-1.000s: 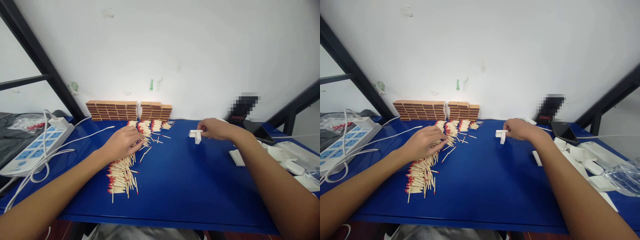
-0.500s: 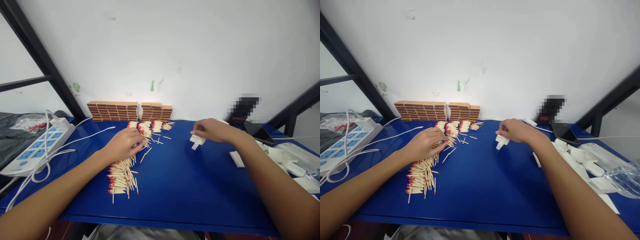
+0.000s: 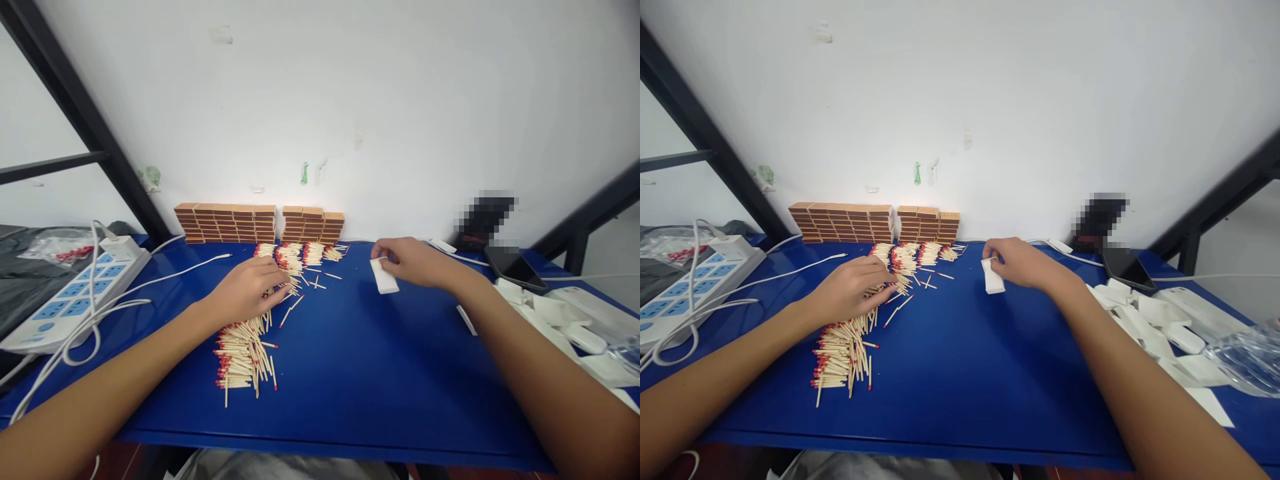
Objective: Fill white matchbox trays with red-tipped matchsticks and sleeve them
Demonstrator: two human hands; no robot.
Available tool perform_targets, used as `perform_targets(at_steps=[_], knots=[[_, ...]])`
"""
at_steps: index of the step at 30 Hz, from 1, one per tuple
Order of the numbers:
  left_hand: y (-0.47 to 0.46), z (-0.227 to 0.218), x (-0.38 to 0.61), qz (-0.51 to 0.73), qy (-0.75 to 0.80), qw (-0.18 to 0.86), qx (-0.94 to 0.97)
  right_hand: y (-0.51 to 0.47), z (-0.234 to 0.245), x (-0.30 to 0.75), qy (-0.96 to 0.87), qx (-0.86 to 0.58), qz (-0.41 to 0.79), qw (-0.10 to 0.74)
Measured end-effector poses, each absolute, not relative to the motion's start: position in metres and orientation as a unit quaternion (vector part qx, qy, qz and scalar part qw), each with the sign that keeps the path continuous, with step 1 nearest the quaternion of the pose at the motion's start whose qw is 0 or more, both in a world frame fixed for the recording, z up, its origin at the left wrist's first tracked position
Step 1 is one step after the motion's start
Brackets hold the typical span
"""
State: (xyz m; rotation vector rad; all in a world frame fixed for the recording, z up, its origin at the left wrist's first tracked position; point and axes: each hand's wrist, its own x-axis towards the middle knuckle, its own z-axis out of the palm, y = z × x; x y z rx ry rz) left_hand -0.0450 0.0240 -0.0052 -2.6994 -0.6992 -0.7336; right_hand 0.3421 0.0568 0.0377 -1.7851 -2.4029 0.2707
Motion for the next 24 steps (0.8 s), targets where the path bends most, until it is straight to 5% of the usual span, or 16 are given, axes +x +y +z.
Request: perform_targets(at_steps=[8,11,16,19,24], knots=[[0.025,-0.005,-0.045,-0.252,-0.246,0.117,-0.929,0.054,0.038,0.336,-0.758,-0.646,-0.021,0.083],[0.025,-0.006,-0.044,-0.259,-0.246,0.115,-0.927,0.055,0.035,0.333,-0.739,-0.655,-0.046,0.149],[0.019,-0.008,-0.041,-0.298,-0.264,0.119,-0.91,0.039,0.019,0.291,-0.722,-0.534,0.245,0.365],[0.011,-0.008,-0.034,-0.318,-0.259,0.122,-0.904,0.016,0.003,0.255,-0.69,-0.457,0.442,0.344],[0.0,-0.003,-0.021,-0.347,-0.192,0.131,-0.909,-0.011,-0.011,0.222,-0.641,-0.406,0.556,0.339]])
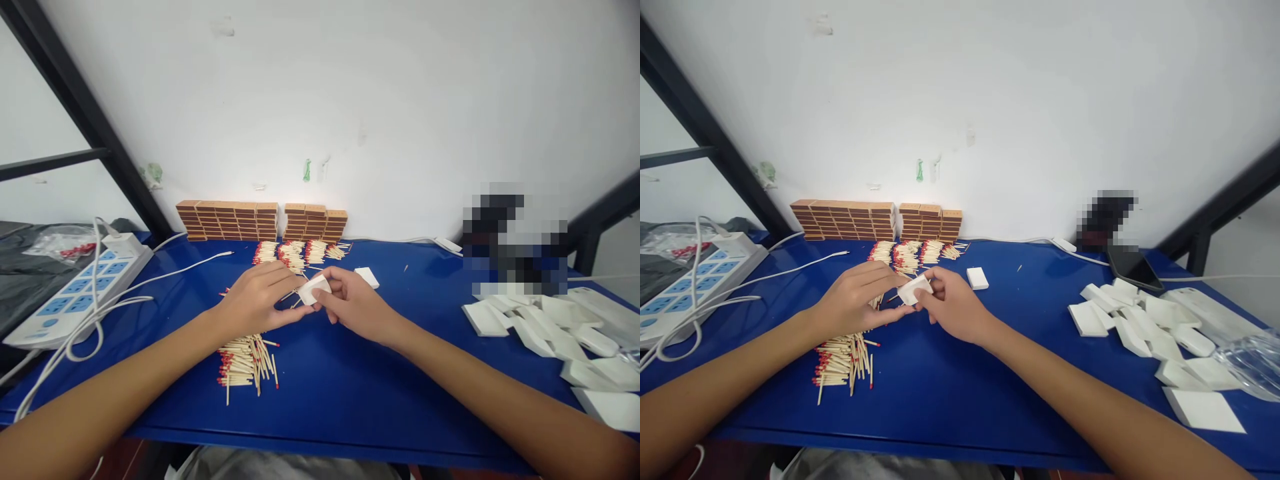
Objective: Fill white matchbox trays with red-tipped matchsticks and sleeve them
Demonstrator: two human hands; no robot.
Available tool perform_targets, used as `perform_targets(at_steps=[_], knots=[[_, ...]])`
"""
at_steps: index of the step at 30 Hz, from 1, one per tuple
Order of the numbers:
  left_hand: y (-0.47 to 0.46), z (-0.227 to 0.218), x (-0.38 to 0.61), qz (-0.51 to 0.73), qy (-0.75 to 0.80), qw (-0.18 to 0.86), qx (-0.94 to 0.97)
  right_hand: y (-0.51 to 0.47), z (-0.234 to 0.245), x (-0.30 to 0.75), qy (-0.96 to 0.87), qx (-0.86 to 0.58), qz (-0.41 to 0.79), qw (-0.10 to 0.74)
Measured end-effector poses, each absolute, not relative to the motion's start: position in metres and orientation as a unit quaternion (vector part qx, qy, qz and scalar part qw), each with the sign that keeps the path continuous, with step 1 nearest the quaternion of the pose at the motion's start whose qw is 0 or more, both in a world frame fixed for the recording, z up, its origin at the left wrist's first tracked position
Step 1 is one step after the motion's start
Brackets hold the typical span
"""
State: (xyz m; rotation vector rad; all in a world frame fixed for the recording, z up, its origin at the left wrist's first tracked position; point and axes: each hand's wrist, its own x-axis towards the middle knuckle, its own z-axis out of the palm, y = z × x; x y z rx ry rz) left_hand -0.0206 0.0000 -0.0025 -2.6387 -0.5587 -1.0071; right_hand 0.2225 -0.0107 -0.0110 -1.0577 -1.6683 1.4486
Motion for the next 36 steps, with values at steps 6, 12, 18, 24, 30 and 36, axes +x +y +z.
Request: perform_targets(at_steps=[6,12,18,24,30,36], knots=[[0.001,-0.005,-0.022,-0.343,-0.215,0.138,-0.904,-0.011,-0.007,0.223,-0.611,-0.41,0.591,0.332],[0.003,-0.005,-0.023,-0.359,-0.187,0.155,-0.901,-0.011,-0.005,0.222,-0.577,-0.443,0.612,0.31],[0.004,-0.001,-0.023,-0.361,-0.173,0.147,-0.905,-0.011,-0.004,0.224,-0.569,-0.427,0.641,0.289],[0.004,0.0,-0.024,-0.347,-0.179,0.145,-0.909,-0.009,-0.012,0.223,-0.559,-0.422,0.653,0.288],[0.004,-0.006,-0.026,-0.323,-0.198,0.131,-0.916,-0.006,-0.017,0.224,-0.614,-0.398,0.624,0.275],[0.011,-0.006,-0.035,-0.299,-0.238,0.123,-0.916,0.007,-0.02,0.242,-0.8,-0.472,0.237,0.285]])
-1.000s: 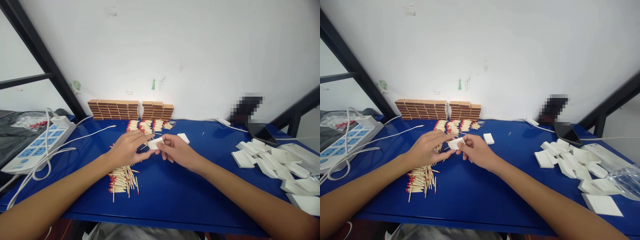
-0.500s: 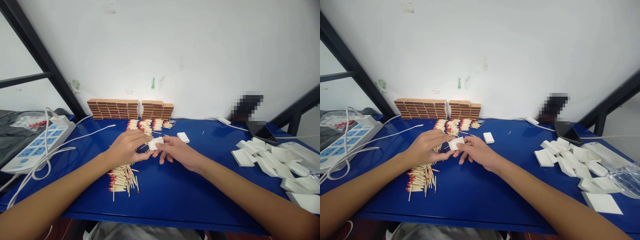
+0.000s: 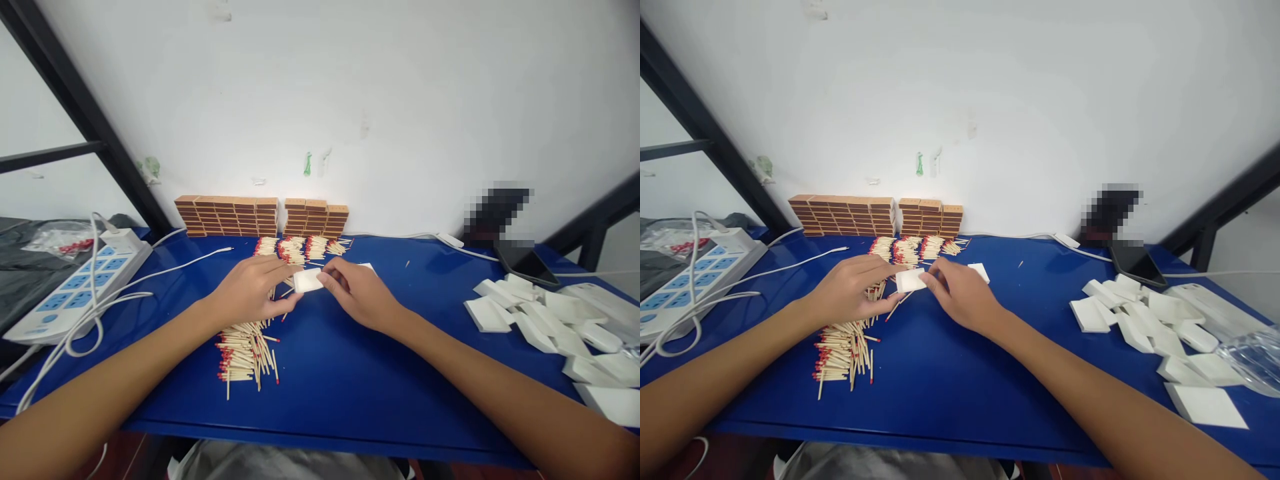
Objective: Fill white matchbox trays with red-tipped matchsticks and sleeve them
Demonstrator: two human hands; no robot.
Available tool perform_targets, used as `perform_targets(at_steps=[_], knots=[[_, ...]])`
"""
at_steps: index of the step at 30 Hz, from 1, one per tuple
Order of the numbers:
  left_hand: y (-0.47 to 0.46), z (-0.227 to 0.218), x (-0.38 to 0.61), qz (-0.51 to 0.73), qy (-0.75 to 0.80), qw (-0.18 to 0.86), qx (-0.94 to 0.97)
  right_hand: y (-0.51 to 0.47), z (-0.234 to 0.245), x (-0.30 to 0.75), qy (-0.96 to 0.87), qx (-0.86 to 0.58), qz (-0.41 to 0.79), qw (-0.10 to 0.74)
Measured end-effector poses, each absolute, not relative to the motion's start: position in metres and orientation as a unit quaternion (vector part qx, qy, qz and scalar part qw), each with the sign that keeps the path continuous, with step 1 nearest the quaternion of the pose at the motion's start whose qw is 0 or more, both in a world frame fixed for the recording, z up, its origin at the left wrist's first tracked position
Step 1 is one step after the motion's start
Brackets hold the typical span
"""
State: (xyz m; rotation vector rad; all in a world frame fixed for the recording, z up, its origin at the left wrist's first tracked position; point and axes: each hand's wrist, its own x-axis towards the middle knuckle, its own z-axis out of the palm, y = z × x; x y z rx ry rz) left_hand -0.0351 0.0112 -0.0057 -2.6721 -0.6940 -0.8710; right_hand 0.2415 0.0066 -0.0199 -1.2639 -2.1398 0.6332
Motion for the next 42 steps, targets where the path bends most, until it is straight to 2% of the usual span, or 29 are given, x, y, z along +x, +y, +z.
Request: perform_targets(at_steps=[2,7,16,42], knots=[[0.014,-0.004,-0.039,-0.293,-0.264,0.116,-0.911,0.016,-0.023,0.249,-0.81,-0.507,0.112,0.271],[0.018,-0.007,-0.041,-0.275,-0.282,0.086,-0.915,0.032,-0.034,0.257,-0.83,-0.516,0.061,0.203],[0.019,-0.014,-0.035,-0.232,-0.277,0.017,-0.932,0.033,-0.035,0.255,-0.845,-0.508,0.062,0.157],[0.02,-0.017,-0.036,-0.189,-0.312,-0.018,-0.931,0.032,-0.03,0.253,-0.845,-0.516,0.077,0.117]])
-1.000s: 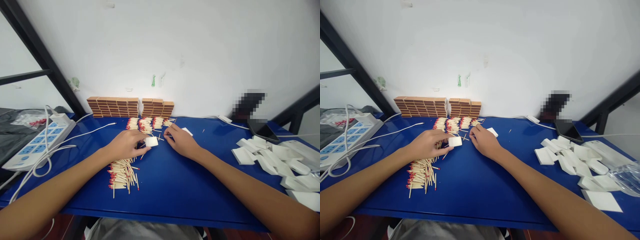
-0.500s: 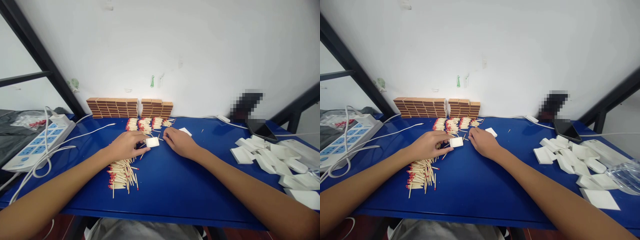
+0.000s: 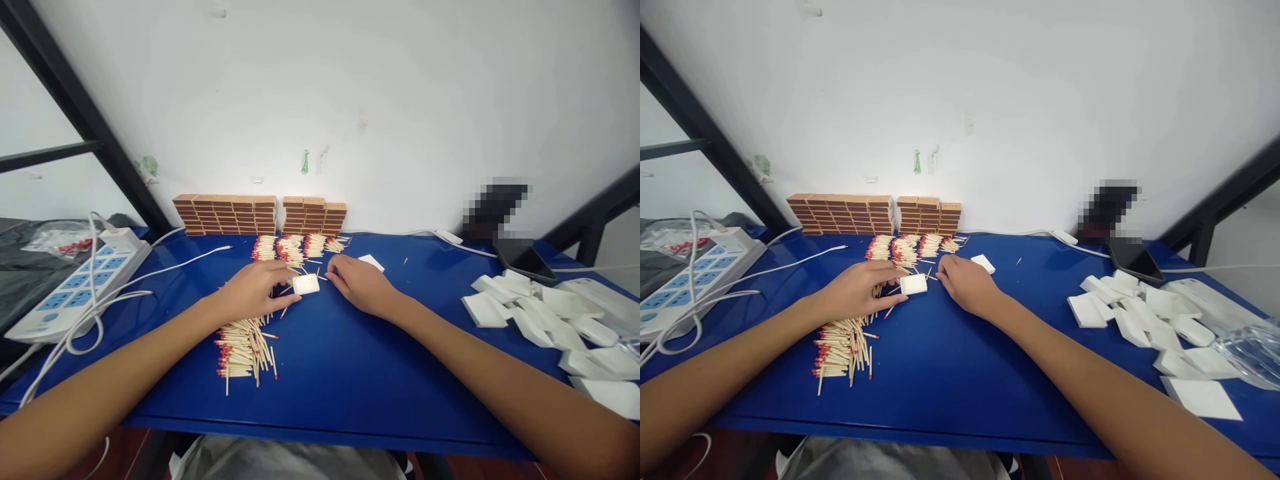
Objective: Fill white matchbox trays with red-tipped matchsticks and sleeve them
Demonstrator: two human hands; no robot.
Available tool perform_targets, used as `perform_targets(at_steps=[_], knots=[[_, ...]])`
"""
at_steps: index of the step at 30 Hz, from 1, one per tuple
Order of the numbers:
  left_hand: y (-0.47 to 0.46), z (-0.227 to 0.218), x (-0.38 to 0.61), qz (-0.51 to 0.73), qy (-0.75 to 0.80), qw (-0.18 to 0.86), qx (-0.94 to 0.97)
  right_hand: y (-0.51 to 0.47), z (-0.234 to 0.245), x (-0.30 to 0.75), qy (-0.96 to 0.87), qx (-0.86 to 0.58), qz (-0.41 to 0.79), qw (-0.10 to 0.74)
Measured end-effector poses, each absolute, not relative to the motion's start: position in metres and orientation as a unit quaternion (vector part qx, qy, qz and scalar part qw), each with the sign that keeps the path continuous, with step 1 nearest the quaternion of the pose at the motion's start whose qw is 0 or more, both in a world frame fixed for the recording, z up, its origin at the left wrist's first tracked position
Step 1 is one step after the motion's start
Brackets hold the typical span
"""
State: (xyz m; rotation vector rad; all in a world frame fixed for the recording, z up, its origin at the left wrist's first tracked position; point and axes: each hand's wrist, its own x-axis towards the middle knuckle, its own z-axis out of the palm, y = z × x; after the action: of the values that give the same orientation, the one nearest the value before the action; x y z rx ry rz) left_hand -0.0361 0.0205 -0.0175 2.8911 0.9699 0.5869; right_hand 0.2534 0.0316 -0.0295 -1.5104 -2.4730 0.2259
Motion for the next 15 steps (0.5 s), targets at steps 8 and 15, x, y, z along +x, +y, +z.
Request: perform_targets(at_steps=[8,15], knots=[[0.021,-0.018,-0.037,0.184,0.315,0.023,0.931,0.033,-0.035,0.254,-0.847,-0.509,0.065,0.143],[0.021,-0.019,-0.036,0.191,0.308,0.02,0.932,0.037,-0.045,0.256,-0.843,-0.495,0.054,0.204]])
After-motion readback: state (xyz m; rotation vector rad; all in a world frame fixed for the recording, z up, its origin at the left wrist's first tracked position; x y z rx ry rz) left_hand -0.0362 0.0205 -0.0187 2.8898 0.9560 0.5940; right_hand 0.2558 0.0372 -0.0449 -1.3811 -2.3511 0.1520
